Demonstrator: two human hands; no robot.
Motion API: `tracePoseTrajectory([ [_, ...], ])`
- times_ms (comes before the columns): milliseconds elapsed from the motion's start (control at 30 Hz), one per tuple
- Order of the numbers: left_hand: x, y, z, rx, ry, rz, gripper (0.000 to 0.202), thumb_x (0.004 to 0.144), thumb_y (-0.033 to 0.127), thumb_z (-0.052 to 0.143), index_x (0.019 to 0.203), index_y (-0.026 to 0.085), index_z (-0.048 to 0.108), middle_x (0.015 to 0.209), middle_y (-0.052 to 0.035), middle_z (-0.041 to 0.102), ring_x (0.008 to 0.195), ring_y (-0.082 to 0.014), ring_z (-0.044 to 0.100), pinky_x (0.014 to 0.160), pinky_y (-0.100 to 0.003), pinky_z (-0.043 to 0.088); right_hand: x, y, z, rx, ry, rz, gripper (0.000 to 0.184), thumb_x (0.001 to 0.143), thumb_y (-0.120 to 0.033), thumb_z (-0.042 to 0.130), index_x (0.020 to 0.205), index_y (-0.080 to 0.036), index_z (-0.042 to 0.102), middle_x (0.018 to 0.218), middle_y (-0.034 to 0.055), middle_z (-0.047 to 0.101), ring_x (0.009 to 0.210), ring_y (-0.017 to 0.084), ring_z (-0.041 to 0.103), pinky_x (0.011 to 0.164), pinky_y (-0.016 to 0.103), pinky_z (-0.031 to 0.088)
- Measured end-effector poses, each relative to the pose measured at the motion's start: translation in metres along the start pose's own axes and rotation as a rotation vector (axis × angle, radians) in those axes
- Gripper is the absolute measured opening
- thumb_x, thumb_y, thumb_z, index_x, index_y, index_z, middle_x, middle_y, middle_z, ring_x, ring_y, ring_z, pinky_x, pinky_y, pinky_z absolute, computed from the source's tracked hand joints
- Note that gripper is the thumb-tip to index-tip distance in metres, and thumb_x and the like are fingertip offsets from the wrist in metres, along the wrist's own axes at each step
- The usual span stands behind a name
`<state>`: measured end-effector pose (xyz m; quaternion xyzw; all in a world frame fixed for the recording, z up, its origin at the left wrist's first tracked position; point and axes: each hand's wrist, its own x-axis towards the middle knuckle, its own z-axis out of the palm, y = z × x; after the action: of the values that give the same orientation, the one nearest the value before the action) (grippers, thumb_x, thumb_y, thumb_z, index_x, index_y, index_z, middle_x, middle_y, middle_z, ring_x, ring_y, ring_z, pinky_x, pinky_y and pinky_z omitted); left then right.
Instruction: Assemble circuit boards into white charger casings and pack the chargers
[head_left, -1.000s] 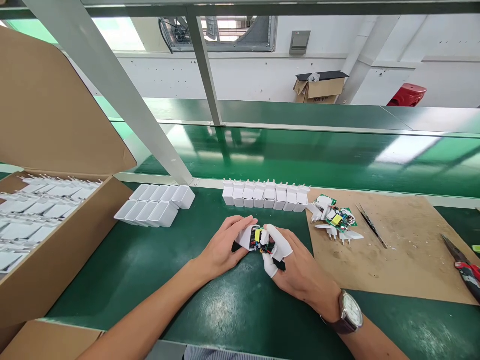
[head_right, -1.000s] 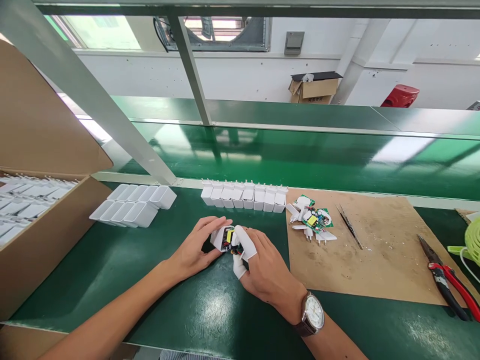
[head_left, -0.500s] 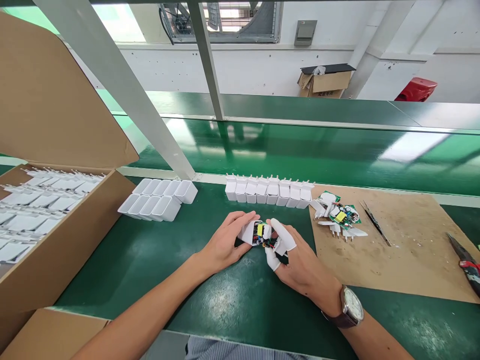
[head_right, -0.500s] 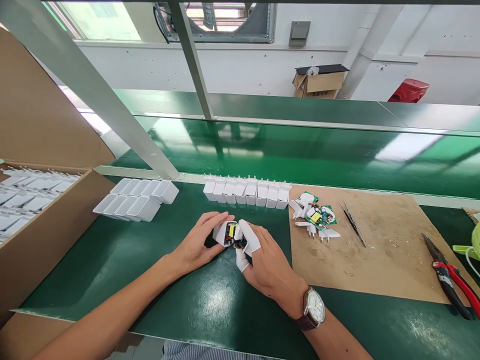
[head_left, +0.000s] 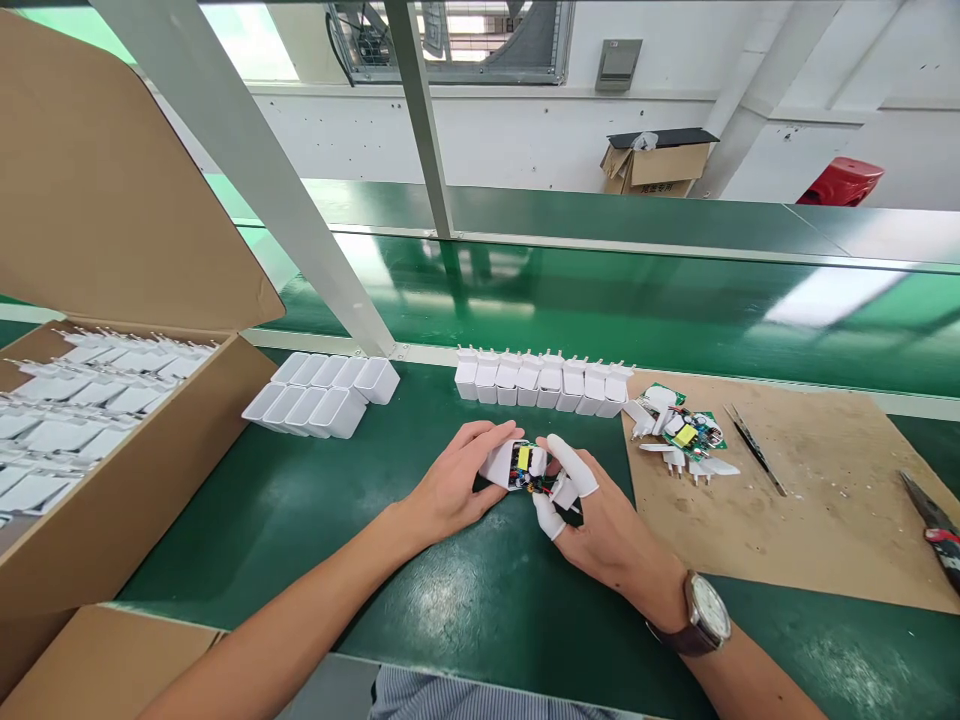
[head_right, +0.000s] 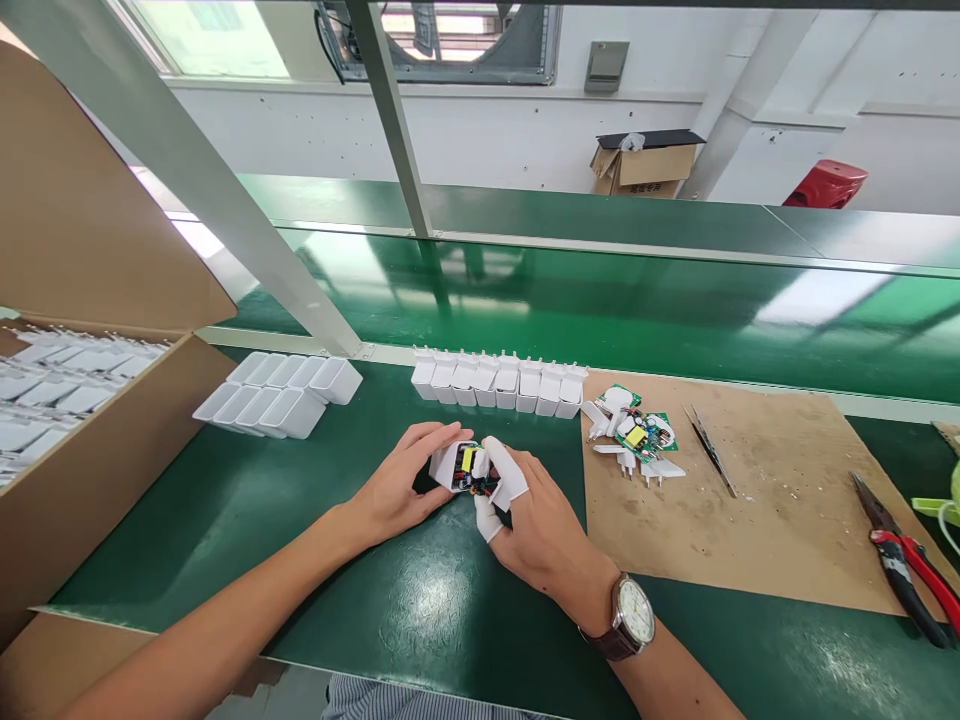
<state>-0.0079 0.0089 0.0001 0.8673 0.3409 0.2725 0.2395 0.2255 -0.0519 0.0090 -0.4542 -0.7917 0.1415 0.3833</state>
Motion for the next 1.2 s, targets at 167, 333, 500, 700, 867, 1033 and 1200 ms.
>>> tracePoseTrajectory([
  [167,0.001,0.002,0.003,-0.019,0.017,0.048,0.077,0.096,0.018,0.064,0.160,0.032,0.023,0.140,-0.0093,0.061,0.132,-0.0265,0.052,0.109,-0.046,0.053,-0.001,0.003,0.004,-0.038,-0.007,-0.047,0.073,0.096,-0.016,0.056,0.160,-0.021,0.024,0.128,0.0166,0.064,0.114,0.030,0.066,0.093,0.048,0.063],
  [333,0.002,0.008,0.005,-0.128,-0.019,0.079,0.079,0.095,0.021,0.066,0.160,0.030,0.021,0.143,-0.0127,0.058,0.132,-0.0276,0.056,0.111,-0.047,0.052,0.001,0.002,0.000,-0.032,-0.011,-0.099,0.064,0.097,-0.021,0.060,0.156,-0.023,0.035,0.136,0.0158,0.063,0.127,0.031,0.060,0.103,0.054,0.057],
  [500,-0.002,0.008,0.005,-0.279,-0.064,-0.001,0.075,0.093,0.018,0.062,0.157,0.025,0.024,0.144,-0.0150,0.059,0.132,-0.0274,0.060,0.109,-0.047,0.052,0.004,0.005,-0.008,0.222,-0.031,0.116,0.035,0.106,-0.026,0.047,0.139,-0.024,0.056,0.132,0.0114,0.066,0.120,0.022,0.066,0.102,0.041,0.059],
  [700,-0.002,0.004,0.003,-0.371,0.115,-0.112,0.058,0.100,0.031,0.058,0.152,0.023,0.034,0.126,-0.0116,0.069,0.116,-0.0232,0.069,0.104,-0.044,0.055,0.004,0.013,0.007,0.129,0.019,0.043,0.036,0.100,-0.020,0.055,0.135,-0.024,0.061,0.136,0.0120,0.065,0.126,0.024,0.064,0.108,0.045,0.056],
  [867,-0.003,0.009,0.003,-0.538,0.047,-0.216,0.065,0.106,0.037,0.047,0.163,0.027,0.017,0.139,-0.0133,0.066,0.124,-0.0252,0.067,0.104,-0.046,0.056,0.005,0.011,0.015,0.004,-0.042,-0.117,0.051,0.097,-0.016,0.058,0.146,-0.029,0.054,0.143,0.0128,0.059,0.130,0.026,0.062,0.107,0.046,0.058],
  [1033,-0.006,0.012,0.006,-0.476,0.014,-0.098,0.085,0.107,0.026,0.043,0.161,0.031,-0.023,0.162,-0.0173,0.043,0.143,-0.0256,0.052,0.113,-0.051,0.049,0.001,0.013,0.023,-0.089,-0.060,-0.140,0.048,0.100,-0.019,0.056,0.147,-0.028,0.052,0.131,0.0120,0.066,0.120,0.026,0.068,0.098,0.043,0.062],
  [1200,-0.007,0.014,0.006,-0.348,0.025,0.001,0.098,0.103,0.022,0.052,0.159,0.029,-0.028,0.168,-0.0202,0.027,0.157,-0.0299,0.026,0.121,-0.060,0.035,0.003,0.011,0.026,-0.065,-0.045,-0.137,0.039,0.100,-0.018,0.053,0.139,-0.025,0.056,0.124,0.0110,0.069,0.109,0.023,0.071,0.090,0.036,0.064],
])
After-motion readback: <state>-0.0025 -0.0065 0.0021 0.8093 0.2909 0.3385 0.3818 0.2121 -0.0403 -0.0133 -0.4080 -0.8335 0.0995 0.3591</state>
